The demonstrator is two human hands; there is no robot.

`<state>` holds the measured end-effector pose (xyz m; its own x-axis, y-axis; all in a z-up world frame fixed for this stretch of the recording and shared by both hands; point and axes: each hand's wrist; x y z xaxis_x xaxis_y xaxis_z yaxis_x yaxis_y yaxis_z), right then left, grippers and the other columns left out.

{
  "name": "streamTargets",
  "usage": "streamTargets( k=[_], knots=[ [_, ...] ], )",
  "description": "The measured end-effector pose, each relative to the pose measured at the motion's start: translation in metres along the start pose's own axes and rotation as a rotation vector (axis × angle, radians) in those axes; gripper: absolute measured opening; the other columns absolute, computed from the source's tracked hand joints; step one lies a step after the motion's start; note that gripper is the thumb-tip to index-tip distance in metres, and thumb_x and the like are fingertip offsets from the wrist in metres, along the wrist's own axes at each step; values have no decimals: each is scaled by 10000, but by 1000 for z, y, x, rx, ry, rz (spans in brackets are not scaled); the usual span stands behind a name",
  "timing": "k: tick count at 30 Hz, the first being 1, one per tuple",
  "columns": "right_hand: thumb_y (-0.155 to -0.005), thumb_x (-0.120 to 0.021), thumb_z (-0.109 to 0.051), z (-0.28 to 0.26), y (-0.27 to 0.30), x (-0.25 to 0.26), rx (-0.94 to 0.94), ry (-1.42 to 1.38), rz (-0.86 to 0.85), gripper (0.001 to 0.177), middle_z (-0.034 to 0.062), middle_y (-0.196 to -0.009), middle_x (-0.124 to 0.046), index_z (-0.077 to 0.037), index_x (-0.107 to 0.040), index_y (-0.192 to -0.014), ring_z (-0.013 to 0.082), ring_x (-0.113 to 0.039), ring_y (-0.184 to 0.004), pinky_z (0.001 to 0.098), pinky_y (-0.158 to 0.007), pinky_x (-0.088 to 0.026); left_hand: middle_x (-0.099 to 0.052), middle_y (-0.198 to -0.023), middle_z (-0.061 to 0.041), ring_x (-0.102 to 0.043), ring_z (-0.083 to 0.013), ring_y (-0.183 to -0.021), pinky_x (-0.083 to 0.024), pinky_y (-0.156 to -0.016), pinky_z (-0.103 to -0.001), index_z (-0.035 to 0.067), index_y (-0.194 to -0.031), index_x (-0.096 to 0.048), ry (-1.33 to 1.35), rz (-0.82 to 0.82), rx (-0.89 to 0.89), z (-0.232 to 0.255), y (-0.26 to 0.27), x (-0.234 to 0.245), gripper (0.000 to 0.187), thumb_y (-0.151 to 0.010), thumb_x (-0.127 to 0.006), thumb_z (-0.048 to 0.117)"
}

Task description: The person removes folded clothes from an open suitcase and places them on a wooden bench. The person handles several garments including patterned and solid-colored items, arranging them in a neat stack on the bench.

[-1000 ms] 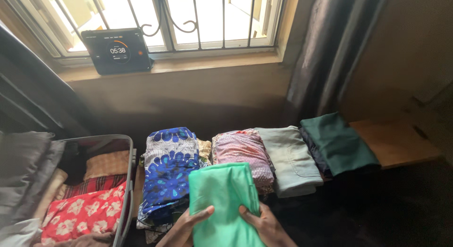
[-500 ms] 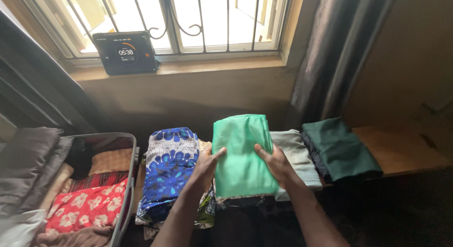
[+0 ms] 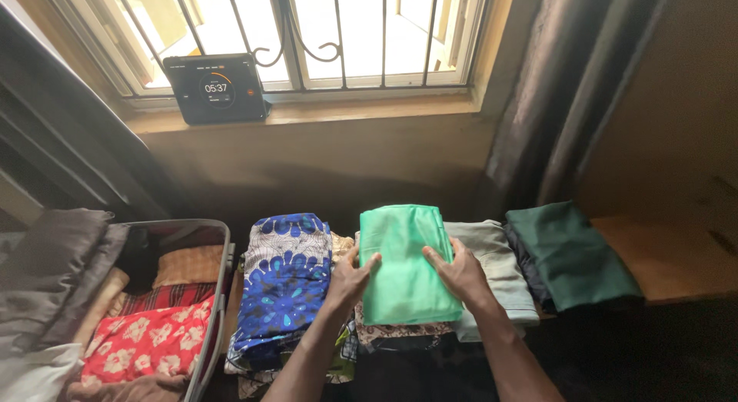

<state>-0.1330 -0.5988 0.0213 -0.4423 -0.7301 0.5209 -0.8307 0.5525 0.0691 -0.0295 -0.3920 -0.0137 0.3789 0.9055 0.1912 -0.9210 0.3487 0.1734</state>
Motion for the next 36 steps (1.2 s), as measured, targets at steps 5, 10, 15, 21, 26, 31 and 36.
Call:
streamTargets(
  k=[5,10,15,21,26,31,36],
  knots=[
    [-871,-738,-504,-8,7,10,193,299,198,876,263,-1404,-537,17,-410,-1494,392,-537,-1290,459,-1054,-448,-570,-1368,-251,-568,-329,-1267,-498,-1043,-448,39,-1449,-485,-243,122,-95,10,6,-2,718,-899,-709,442],
    [-987,-567,-368,-26,4,0,477,415,204,566,184,-1563,-453,-108,-495,-1484,384,-400,-1463,501,-1195,-341,-405,-1581,-205,-332,-384,-1486,-287,-1226,-493,120,-1520,-459,-525,189,-496,28,4,-17,593,-998,-570,379],
    [-1031,-468,-285,-22,-13,-36,420,545,-57,537,104,-1663,-253,-197,-407,-1558,384,-104,-1548,622,-1195,-119,-222,-1684,-95,-75,-344,-1576,-71,-1232,-602,239,-1559,-391,-848,1,-439,40,-5,-41,541,-1029,-426,339],
    [-1033,-422,-341,14,-20,-51,351,425,-104,555,50,-1695,-213,-225,-377,-1573,331,-107,-1573,546,-1236,-167,-173,-1699,-82,-45,-303,-1582,0,-1238,-595,250,-1590,-347,-901,-15,-426,21,1,-50,579,-1017,-357,337],
    [-1025,-425,-346,27,-22,-56,387,392,-81,563,58,-1700,-222,-231,-386,-1575,342,-119,-1577,533,-1226,-194,-163,-1707,-53,-53,-269,-1584,-7,-1243,-567,278,-1592,-335,-862,10,-421,15,3,-52,582,-1016,-354,357],
    [-1040,-406,-347,28,-21,-55,402,372,-82,560,72,-1702,-214,-216,-375,-1583,351,-110,-1575,533,-1234,-184,-142,-1708,-40,-40,-249,-1581,2,-1244,-566,276,-1600,-301,-876,-1,-381,13,4,-55,586,-1027,-316,396],
    [-1040,-390,-345,19,-16,-52,374,399,-101,567,68,-1706,-194,-203,-358,-1588,345,-93,-1574,552,-1223,-171,-125,-1713,-49,-34,-249,-1582,3,-1238,-572,252,-1607,-289,-892,2,-384,10,2,-55,597,-1025,-307,380]
  ],
)
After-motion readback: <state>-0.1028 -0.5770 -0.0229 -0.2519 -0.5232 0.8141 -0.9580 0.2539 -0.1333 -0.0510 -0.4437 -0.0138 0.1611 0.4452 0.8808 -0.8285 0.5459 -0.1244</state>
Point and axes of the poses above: each hand's wrist, its own y-axis away from the middle knuckle, its own x-axis out of the back of the hand, z = x × y
